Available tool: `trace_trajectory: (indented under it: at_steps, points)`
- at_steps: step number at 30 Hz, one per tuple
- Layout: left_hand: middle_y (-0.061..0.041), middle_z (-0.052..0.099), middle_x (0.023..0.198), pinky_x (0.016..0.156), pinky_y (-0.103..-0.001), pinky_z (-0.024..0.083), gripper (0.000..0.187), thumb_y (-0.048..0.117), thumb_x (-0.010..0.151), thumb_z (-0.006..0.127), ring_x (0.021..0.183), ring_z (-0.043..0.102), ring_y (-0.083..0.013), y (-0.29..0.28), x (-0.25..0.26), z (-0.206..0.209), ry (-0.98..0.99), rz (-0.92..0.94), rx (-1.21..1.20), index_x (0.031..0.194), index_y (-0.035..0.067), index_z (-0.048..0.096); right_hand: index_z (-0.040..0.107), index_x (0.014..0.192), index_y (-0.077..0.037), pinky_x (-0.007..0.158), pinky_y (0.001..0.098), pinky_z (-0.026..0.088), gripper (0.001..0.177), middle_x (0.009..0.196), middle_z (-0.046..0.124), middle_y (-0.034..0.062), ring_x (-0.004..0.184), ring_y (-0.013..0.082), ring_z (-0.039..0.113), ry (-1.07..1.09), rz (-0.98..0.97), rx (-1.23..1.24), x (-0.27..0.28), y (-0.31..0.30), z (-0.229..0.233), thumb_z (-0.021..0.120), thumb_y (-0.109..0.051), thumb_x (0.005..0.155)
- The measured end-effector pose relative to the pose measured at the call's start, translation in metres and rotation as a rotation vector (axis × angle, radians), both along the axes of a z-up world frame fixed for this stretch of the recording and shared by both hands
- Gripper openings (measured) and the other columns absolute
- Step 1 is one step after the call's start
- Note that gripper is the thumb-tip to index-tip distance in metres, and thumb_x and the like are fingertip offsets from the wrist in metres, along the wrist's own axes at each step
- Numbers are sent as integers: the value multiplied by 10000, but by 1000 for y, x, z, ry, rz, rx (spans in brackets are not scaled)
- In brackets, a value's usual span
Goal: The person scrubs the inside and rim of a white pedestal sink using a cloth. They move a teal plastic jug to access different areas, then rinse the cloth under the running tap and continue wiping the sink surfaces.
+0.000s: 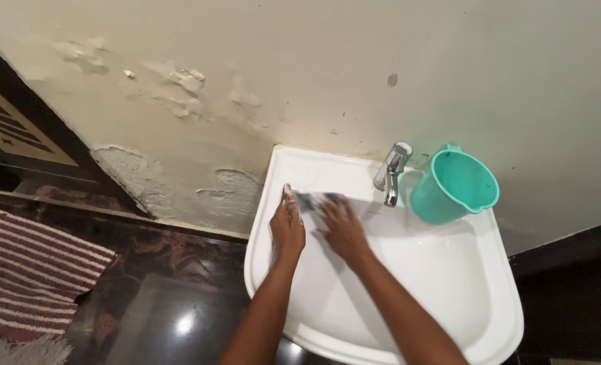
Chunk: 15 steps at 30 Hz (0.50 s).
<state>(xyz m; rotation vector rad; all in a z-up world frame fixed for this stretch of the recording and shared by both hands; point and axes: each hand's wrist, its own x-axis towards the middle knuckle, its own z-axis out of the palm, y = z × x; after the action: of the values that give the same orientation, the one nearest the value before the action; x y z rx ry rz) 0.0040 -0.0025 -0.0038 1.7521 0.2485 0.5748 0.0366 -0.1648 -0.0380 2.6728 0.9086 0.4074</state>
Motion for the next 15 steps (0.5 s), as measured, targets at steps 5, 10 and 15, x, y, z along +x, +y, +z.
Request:
trace_trajectory:
  at_steps: [5,10,15]
  points:
    - [-255,722,1191,846,-387,551,559,443,1133,387,973,674,-252,-1,-1,6,58,-38,-23,1529,73,521,539,1416,-39,1278,506,61,564,1585,450,82,1507,228,297,72,14,-51,4,35,16,540,-389,974]
    - [-159,749,1212,734,-378,545,616,475,1037,362,698,654,-242,1,-14,36,275,-96,-77,1530,122,476,519,1452,-16,1266,524,97,613,1514,489,148,1457,277,375,-6,10,137,-15,-20,33,552,-387,964]
    - [-171,689,1354,820,-379,551,591,468,1069,380,862,696,-290,1,-12,42,186,-71,-35,1529,113,486,535,1439,8,1266,522,155,558,1504,483,271,1466,389,393,-75,-139,489,-14,-11,52,596,-300,978]
